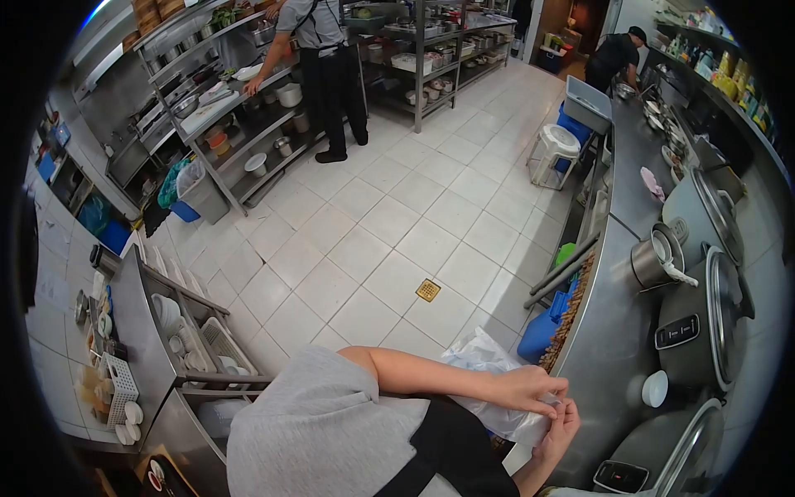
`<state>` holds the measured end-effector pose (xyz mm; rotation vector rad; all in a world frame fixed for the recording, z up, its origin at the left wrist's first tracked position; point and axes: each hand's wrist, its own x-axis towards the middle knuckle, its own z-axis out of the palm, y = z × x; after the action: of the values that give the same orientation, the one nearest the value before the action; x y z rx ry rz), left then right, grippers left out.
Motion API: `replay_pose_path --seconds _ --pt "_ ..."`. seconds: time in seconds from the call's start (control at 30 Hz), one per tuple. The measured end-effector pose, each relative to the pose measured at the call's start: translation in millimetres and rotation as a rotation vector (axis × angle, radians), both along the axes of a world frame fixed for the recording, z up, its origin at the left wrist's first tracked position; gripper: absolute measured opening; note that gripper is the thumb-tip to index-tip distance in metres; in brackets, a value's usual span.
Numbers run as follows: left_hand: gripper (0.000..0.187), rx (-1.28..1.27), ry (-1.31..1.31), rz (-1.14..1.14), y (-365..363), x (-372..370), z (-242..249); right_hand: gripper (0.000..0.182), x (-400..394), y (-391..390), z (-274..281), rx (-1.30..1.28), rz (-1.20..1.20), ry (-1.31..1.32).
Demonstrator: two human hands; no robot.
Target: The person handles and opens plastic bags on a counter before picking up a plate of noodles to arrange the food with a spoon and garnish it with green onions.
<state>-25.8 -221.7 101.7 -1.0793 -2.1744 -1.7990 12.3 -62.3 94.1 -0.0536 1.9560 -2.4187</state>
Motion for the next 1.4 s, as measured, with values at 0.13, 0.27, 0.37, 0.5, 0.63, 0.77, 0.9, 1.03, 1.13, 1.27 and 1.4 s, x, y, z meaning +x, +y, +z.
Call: replay_pose_path --seconds 0.13,0.27,0.37,0.5,0.63,0.77,0.9,1.03,1.13,1.27,1.4 --pt "0.025 0.021 -0.019 -0.062 2.5 -3.9 3.3 0.014 17.2 6.6 5.9 0.020 -0.085 -0.116" --pt "0.018 -0.004 -0.022 -0.154 11.5 -9.5 10.3 0.013 23.3 26.2 3.1 0.193 -0.099 -0.059" --pt "0.018 0.073 -0.032 -0.234 37.2 -21.7 -3.2 0.013 26.0 27.0 17.6 0.191 -0.178 0.006" --pt "0.026 0.091 -0.068 -0.365 59.0 -26.9 -4.4 0.009 40.4 39.8 20.9 0.198 -0.286 -0.079" --pt "0.026 -0.041 -0.384 -0.523 78.3 -22.5 2.2 0.012 58.1 55.8 19.8 0.130 -0.407 -0.079" --pt "0.024 0.156 -0.537 -0.586 116.3 -8.1 -9.6 0.014 76.4 59.0 20.7 -0.004 -0.540 -0.135" --pt "0.018 0.213 -0.693 -0.729 142.4 2.9 -20.9 0.014 105.8 66.0 20.7 -0.130 -0.587 -0.179" --pt "0.012 0.296 -0.837 -0.781 159.4 9.3 -23.1 0.012 136.3 69.9 25.7 -0.157 -0.680 -0.150" --pt "0.011 0.345 -1.053 -0.636 171.6 1.8 -6.9 0.010 155.0 74.2 27.8 -0.062 -0.819 -0.156" --pt "0.008 0.478 -1.158 -0.613 159.6 -53.2 -1.3 0.012 176.7 81.5 34.5 0.045 -0.907 -0.136" --pt "0.009 0.222 -0.281 -0.562 135.2 -56.9 55.8 0.020 181.1 81.8 47.9 0.145 -0.889 -0.149"
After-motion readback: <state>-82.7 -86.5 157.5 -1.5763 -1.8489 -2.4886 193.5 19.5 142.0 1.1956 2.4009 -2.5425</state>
